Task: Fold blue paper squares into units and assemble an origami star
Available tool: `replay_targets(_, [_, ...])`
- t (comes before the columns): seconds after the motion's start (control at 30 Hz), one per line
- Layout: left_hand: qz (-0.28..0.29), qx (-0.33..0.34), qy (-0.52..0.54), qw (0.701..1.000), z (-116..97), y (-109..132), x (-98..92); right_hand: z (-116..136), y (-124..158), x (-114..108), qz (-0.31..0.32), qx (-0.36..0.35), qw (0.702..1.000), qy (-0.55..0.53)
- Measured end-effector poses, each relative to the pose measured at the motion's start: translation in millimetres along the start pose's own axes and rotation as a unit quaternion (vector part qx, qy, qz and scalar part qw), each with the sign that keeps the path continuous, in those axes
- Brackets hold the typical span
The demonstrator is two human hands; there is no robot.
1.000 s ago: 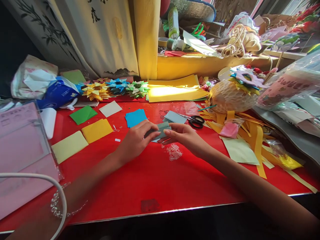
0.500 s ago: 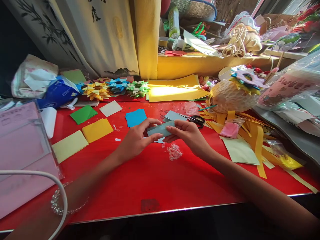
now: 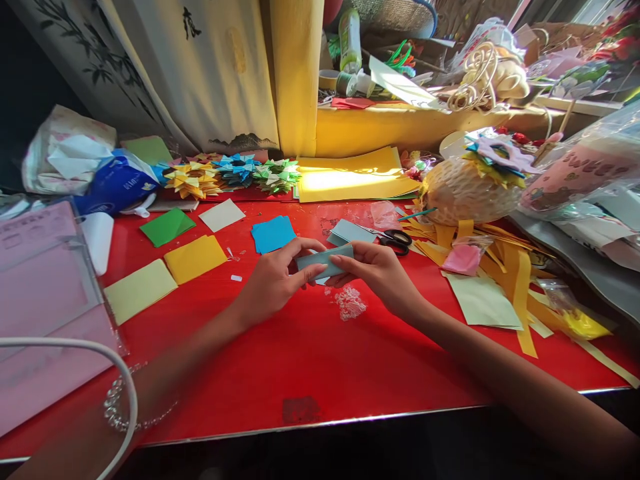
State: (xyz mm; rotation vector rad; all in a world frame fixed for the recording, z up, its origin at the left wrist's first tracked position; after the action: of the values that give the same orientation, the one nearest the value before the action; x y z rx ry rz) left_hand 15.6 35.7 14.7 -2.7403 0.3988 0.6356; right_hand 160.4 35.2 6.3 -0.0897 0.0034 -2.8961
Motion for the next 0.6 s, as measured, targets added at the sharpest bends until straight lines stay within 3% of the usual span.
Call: replay_targets(0.6, [0.011, 0.001, -0.012, 1.0, -0.1, 1.0, 2.2, -0.4, 2.6, 1.6, -0.019, 0.0, 1.0, 0.017])
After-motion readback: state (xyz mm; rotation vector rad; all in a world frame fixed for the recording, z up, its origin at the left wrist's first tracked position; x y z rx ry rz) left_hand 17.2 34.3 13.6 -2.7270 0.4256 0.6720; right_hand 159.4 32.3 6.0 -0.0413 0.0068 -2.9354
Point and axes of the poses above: each hand's wrist, its own y-axis away from the middle knuckle, its own x-axis out of the palm, z = x × y, the point moved 5 cm from there along -y, towards the middle knuckle, and after that the axes turned 4 degrees about -z, right-handed, at the moved point
